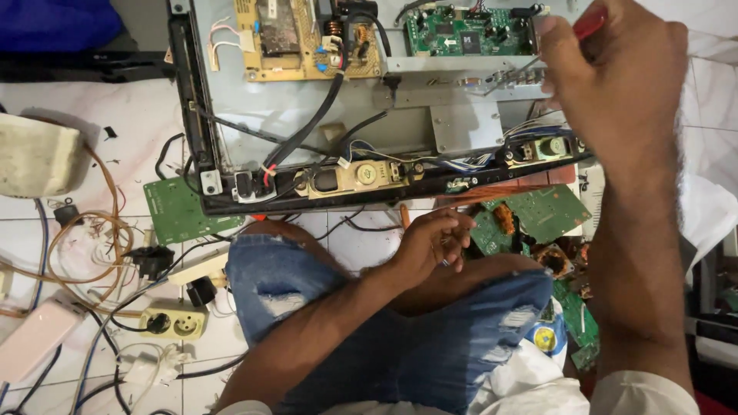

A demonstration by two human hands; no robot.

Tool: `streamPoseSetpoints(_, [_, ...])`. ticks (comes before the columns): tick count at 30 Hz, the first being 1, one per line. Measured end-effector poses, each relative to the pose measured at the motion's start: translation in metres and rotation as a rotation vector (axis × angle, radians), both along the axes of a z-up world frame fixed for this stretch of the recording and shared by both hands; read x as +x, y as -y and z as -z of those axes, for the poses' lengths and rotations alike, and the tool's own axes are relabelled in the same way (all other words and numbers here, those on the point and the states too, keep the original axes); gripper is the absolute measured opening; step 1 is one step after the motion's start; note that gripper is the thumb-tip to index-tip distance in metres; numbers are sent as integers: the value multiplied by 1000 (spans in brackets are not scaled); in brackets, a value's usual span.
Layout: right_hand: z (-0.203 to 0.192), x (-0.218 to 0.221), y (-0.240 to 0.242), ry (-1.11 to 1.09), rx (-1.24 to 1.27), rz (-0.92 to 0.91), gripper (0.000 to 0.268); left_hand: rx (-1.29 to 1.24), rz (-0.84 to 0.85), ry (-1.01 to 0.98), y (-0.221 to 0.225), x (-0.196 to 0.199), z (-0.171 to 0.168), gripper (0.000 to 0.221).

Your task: Disassembling a television by unscrewing internal components and manipulating circuit boards and wiring.

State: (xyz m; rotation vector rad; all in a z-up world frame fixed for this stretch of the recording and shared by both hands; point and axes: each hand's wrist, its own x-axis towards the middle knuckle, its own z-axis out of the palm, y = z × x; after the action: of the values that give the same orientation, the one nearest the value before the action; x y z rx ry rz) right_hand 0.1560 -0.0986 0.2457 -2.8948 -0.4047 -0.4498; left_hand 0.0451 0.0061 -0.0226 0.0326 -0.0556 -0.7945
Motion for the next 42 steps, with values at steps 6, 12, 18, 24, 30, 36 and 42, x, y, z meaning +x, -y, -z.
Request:
streamPoseSetpoints(6, [16,5,26,178,-239,54,56,37,34,-14,-3,3,-6,22])
streamPoseSetpoints(12, [5,5,19,-38,-34,-18,50,33,55,-47,-1,5,-4,24])
streamPoseSetpoints(18, [-8,13,24,-130,-205,-116,44,33,66,-56,2,6,-6,21])
streamPoseSetpoints(24, [-13,20,20,-233,-254,-171,34,31,67,-82,1,10,2,22])
streamPoseSetpoints(30, [-24,15,23,-313,-332,-131,25,2,71,-84,-3,12,0,21])
streamPoseSetpoints(36, [-10,6,32,-303,-20,76,41,13,63,-84,-5,12,-2,21])
streamPoseSetpoints(42, [-4,20,38,-301,107,78,31,78,79,-55,-6,13,-4,23])
